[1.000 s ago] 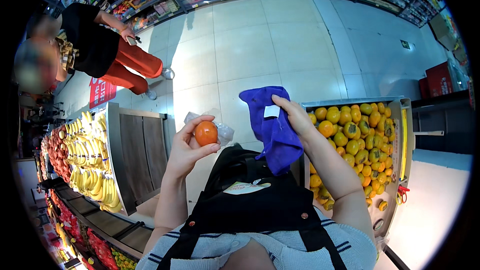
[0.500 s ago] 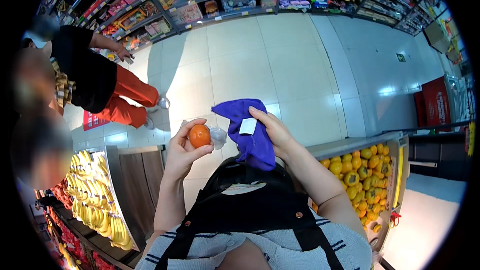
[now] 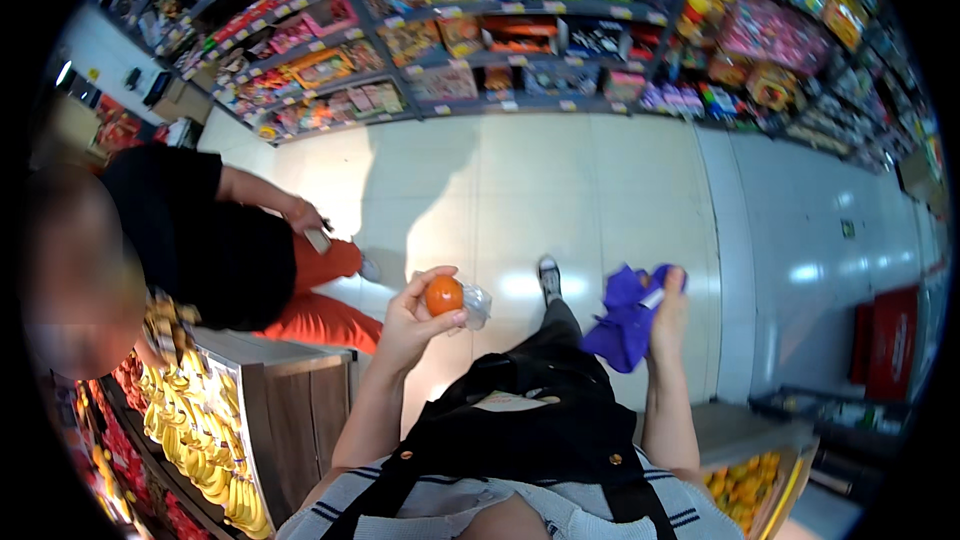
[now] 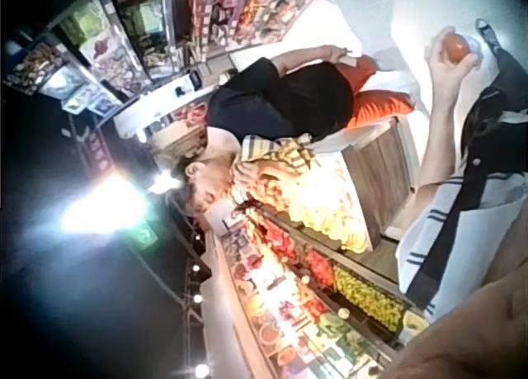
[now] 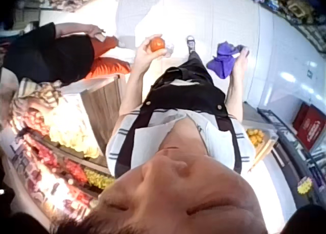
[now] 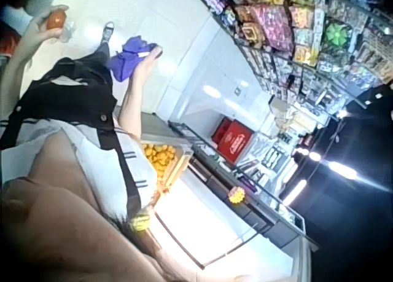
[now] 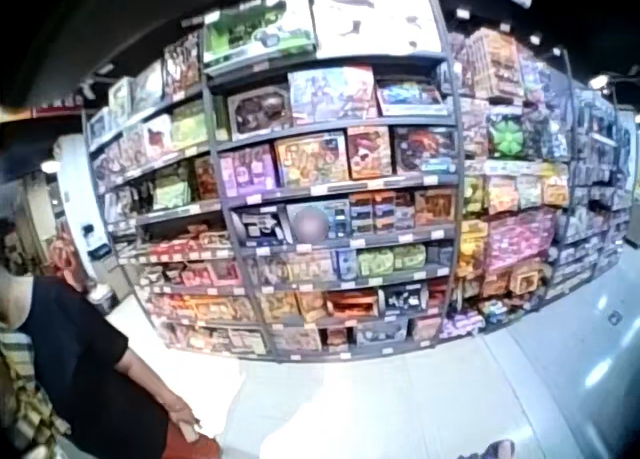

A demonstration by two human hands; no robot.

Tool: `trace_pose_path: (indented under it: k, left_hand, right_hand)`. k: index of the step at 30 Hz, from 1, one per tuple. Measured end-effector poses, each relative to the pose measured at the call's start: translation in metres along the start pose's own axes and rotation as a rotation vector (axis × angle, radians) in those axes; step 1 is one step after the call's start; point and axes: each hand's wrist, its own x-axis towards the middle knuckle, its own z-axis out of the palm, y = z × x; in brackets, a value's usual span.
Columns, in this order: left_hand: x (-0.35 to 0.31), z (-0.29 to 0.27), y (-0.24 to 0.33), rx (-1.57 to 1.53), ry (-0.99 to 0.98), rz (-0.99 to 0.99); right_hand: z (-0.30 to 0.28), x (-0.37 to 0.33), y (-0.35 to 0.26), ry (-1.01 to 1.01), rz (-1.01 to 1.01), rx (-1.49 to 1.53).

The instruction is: The person selects bananas and places them on a display, then picks up a halved melon and returns it. They retrieve a plastic bag, place bananas inside, and later pick up a persimmon, placing it in the bag as well. The person walks through the store multiple times between the fruit displays and the checkout area.

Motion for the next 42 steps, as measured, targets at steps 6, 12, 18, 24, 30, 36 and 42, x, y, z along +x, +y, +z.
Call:
trace_pose_path:
  k: [6, 12, 18, 24, 30, 36, 42]
  left_hand:
    - [0.127, -0.044, 0.043, -0.024, 0.307, 0.067]
    - [0.197, -0.106, 0.089, -0.033, 0.587, 0.123]
    - [0.227, -0.214, 0.118, -0.153, 0.925, 0.224]
    - [0.252, -0.361, 0.201, -0.386, 1.066, 0.4]
    - [0.289, -0.539, 0.287, -0.71, 0.797, 0.738]
    - [0.315, -0.707, 0.363, -0.745, 0.835, 0.796]
    - [0.364, -0.873, 0.442, -0.864, 0.836, 0.846]
  right_hand:
    - [0.115, 0.169, -0.058, -0.058, -0.092, -0.043]
    - [0.316, 0.27, -0.115, -0.576, -0.235, -0.247]
    - [0.545, 0.257, -0.124, -1.113, -0.45, -0.219]
    - [0.723, 0.233, -0.162, -1.212, -0.272, -0.14]
    - [0.9, 0.235, -0.171, -1.387, -0.353, -0.304]
    - [1.105, 0.186, -0.179, -1.838, -0.414, -0.326]
    - [1.344, 0.094, -0.143, -2.191, -0.388, -0.282]
